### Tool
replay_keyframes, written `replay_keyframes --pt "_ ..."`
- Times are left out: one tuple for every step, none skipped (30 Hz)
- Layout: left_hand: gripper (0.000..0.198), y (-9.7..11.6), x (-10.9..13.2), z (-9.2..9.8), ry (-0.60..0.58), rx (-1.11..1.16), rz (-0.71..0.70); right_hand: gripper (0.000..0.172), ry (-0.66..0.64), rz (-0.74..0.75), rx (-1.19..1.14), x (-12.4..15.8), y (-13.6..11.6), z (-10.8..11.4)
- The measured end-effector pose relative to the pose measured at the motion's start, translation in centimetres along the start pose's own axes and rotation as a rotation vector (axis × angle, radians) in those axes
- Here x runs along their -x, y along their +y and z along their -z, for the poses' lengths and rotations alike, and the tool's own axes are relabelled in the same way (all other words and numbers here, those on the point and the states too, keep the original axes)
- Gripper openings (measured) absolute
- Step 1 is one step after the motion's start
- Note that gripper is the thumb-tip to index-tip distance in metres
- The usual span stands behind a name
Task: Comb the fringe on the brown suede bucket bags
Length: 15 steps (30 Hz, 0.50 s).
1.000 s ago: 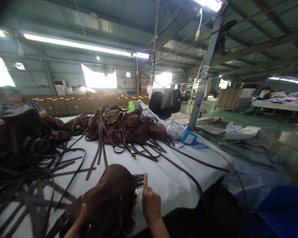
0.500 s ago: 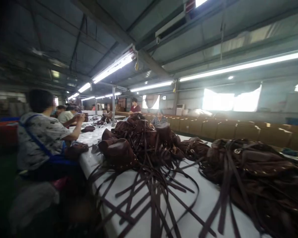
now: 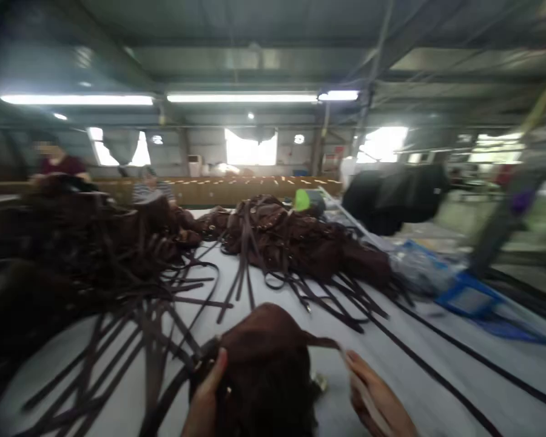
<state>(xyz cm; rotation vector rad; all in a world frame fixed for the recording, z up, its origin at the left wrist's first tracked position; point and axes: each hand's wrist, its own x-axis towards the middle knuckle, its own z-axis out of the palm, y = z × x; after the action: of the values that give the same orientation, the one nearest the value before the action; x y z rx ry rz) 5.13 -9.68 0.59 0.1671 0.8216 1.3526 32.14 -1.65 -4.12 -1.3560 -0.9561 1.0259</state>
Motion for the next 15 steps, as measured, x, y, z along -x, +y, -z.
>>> replay_keyframes --pt "0.043 -0.4 0.3 -0.1 0.024 -0.012 0.004 0.033 0.039 -0.059 -0.117 1.9 -0.6 1.5" --pt "0.046 -0.4 0.6 -0.2 0.041 -0.024 0.009 0.041 0.057 -0.084 -0.247 3.3 -1.3 2.1" --pt "0.047 -0.1 0.9 -0.2 0.048 -0.041 0.023 0.049 0.062 -0.072 -0.364 4.2 -2.0 2.1" --pt "0.048 0.3 1.1 -0.2 0.051 -0.056 0.035 0.056 0.054 -0.032 -0.419 4.7 -2.6 1.8" --pt "0.048 0.8 1.2 -0.2 0.054 -0.068 0.043 0.060 0.027 0.017 -0.384 5.0 -2.9 1.6" --pt "0.048 1.3 1.4 -0.2 0.056 -0.077 0.045 0.060 0.000 0.058 -0.272 5.1 -2.8 1.6" --pt "0.047 1.8 1.4 -0.1 0.057 -0.080 0.040 0.056 -0.020 0.094 -0.104 5.2 -2.3 2.0" --pt "0.047 2.4 1.5 0.0 0.057 -0.078 0.023 0.051 -0.040 0.129 0.092 5.3 -1.6 2.9" --pt "0.046 2.9 1.4 0.1 0.060 -0.073 0.001 0.045 -0.059 0.153 0.289 5.3 -0.6 4.1" --pt "0.045 3.3 1.3 0.3 0.069 -0.067 -0.018 0.040 -0.066 0.164 0.457 5.3 0.4 5.6" --pt "0.045 3.7 1.3 0.6 0.076 -0.064 -0.032 0.037 -0.043 0.153 0.579 5.4 1.2 7.2" --pt "0.044 4.1 1.2 0.8 0.084 -0.065 -0.046 0.038 0.012 0.117 0.660 5.5 1.7 8.5" --pt "0.043 4.4 1.1 1.1 0.090 -0.074 -0.051 0.042 0.084 0.059 0.707 5.7 1.7 9.5" --pt "0.042 4.5 1.0 1.3 0.090 -0.088 -0.051 0.047 0.156 0.005 0.726 6.0 1.4 9.7" --pt "0.042 4.4 1.0 1.5 0.095 -0.108 -0.050 0.052 0.203 -0.024 0.721 6.3 0.6 9.1"
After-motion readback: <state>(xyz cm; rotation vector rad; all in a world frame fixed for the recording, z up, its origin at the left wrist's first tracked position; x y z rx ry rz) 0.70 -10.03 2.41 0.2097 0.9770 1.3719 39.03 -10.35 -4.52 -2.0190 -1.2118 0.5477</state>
